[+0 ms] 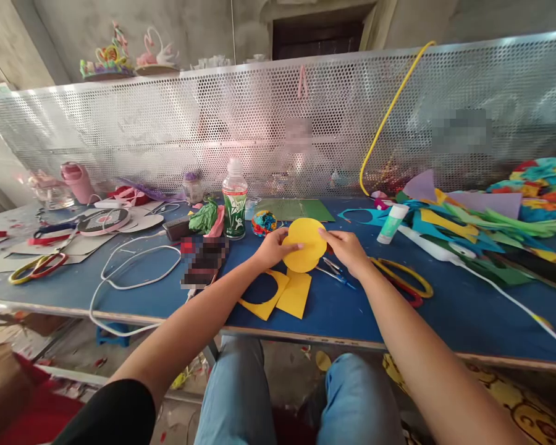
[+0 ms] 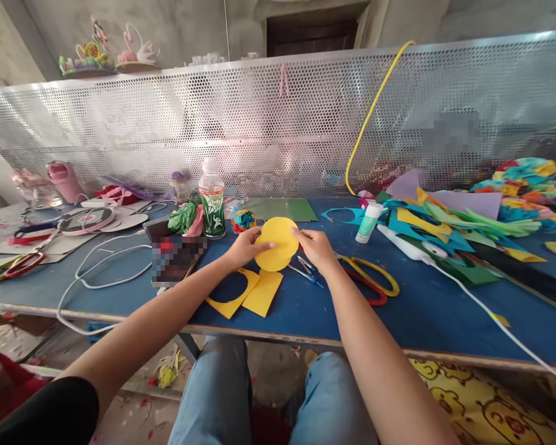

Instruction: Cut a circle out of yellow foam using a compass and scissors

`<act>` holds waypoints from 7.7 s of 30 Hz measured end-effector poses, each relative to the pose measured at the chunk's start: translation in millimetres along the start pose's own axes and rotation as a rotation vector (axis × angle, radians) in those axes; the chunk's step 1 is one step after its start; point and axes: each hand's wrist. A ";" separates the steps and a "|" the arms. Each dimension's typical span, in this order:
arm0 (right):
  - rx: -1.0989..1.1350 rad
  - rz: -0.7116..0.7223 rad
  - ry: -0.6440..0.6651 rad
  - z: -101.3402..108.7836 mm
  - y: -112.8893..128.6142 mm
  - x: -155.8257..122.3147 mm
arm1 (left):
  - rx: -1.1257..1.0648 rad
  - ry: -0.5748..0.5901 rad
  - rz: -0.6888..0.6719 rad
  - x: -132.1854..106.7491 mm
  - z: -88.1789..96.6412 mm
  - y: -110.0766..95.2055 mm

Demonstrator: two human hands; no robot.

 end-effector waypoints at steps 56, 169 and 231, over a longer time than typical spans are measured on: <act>0.215 -0.173 0.152 -1.9 4.1 -3.9 | 0.027 -0.060 0.009 4.2 5.2 3.5; 0.348 -0.099 -0.188 -0.9 4.7 2.9 | 0.045 -0.234 0.053 4.9 9.5 -0.6; 0.474 -0.267 -0.140 -10.7 8.7 -13.3 | 1.706 -0.314 0.287 -179.2 200.8 -37.4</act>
Point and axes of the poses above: each hand's wrist, its own x-axis towards the middle knuckle, its own z-axis out of the back of the hand, y = z × x, and after that the axes turned 15 degrees about x, right-handed
